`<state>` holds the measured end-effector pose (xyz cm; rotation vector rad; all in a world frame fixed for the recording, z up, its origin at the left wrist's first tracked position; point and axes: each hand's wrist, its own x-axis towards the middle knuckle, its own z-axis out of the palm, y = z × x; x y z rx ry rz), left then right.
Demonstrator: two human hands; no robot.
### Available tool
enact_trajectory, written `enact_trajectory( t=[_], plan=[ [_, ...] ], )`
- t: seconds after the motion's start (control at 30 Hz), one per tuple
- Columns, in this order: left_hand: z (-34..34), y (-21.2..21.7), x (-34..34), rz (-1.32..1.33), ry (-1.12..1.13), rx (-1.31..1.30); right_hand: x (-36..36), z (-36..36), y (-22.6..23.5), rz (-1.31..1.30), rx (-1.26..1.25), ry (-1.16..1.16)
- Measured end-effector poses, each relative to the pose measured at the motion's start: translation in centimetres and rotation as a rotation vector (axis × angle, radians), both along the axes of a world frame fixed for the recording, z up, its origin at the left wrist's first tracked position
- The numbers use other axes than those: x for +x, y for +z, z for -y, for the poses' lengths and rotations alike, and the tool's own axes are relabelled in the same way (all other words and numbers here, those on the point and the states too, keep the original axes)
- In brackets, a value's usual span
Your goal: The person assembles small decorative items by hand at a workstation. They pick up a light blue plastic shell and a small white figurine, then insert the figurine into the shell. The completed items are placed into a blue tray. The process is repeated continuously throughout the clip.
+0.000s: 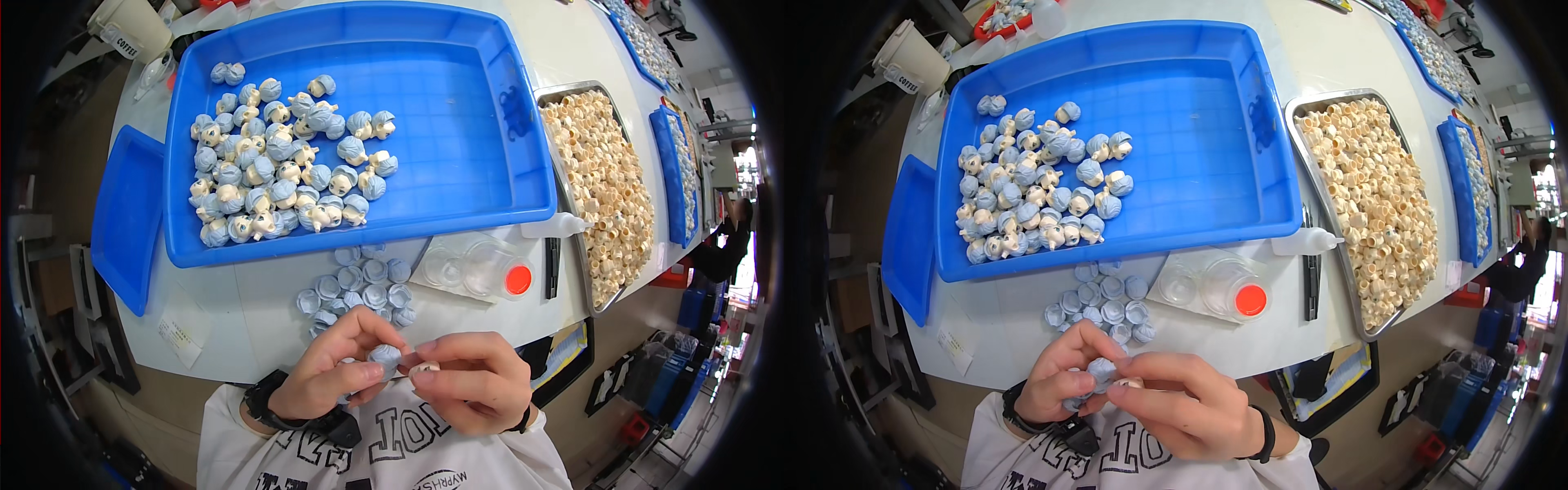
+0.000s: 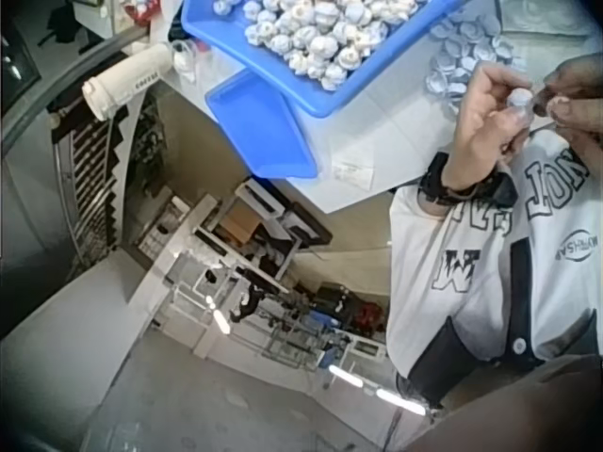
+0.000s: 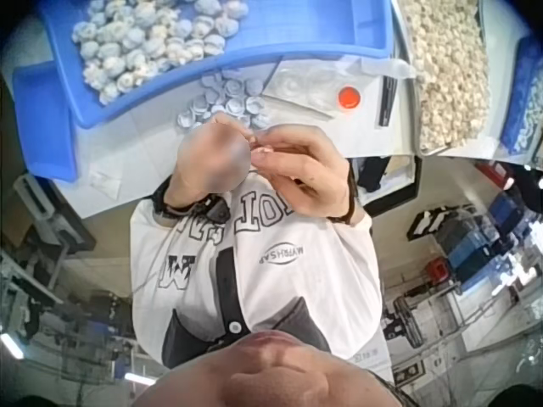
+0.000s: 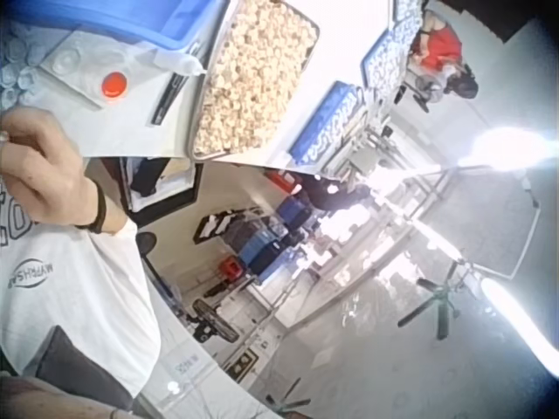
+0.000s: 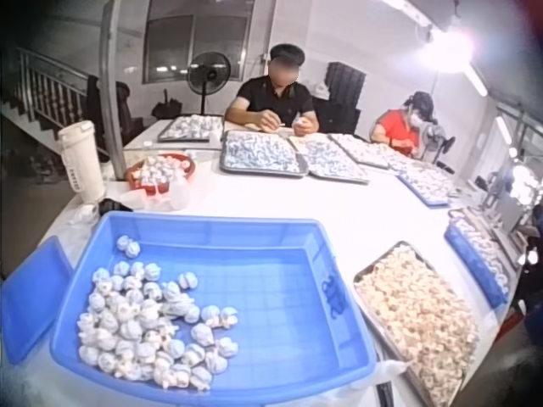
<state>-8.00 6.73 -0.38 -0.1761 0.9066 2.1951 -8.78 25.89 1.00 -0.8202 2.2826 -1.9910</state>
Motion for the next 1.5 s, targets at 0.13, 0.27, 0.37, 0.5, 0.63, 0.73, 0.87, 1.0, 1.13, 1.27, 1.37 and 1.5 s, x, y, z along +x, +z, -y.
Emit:
enact_trajectory(
  t=[0.13, 0.27, 0.37, 0.5, 0.63, 0.73, 0.87, 1.0, 1.13, 1.27, 1.37, 1.5],
  plan=[
    [0.1, -0.6, 0.3, -0.03, 0.01, 0.016, -0.4, 0.3, -0.5, -0.059, -0.056, 0.009],
    [-0.4, -0.1, -0.1, -0.059, 0.06, -0.01, -0.2, 0.2, 0.5, -0.176, 0.197, -0.011],
    [-0.3, 0.5, -0.2, -0.051, 0.012, -0.114, 0.2, 0.6, 0.6, -0.082, 0.126, 0.045],
    [-0.6, 1.1, -0.5, -0.079, -0.081, -0.297, 0.0, 1.1, -0.2, -0.119, 0.044, -0.011],
    [-0.6, 1.6, -0.7, -0.105, -0.121, -0.326, -0.1, 1.1, -0.2, -0.18, 0.082, -0.014],
    [-0.5, 1.8, -0.8, -0.143, -0.144, -0.325, -0.3, 1.3, 0.0, -0.261, 0.174, -0.036],
    [-0.2, 1.6, -0.7, -0.102, -0.165, -0.207, -0.4, 1.2, 0.0, -0.23, 0.177, -0.05],
    [0.0, 0.9, -0.6, -0.111, -0.164, -0.129, -0.6, 0.8, -0.5, -0.225, 0.164, -0.06],
    [0.1, 0.9, -0.6, -0.098, -0.203, -0.122, -0.6, 0.6, -0.4, -0.214, 0.169, -0.061],
    [0.2, 0.7, -0.2, -0.093, -0.22, -0.142, -0.6, 0.3, -0.4, -0.23, 0.182, -0.058],
    [0.1, 0.4, -0.2, -0.054, -0.213, -0.122, -0.4, 0.1, -0.5, -0.262, 0.247, -0.047],
    [-0.1, 0.3, -0.2, -0.037, -0.201, -0.127, -0.2, 0.2, -0.5, -0.327, 0.278, -0.095]
  ],
)
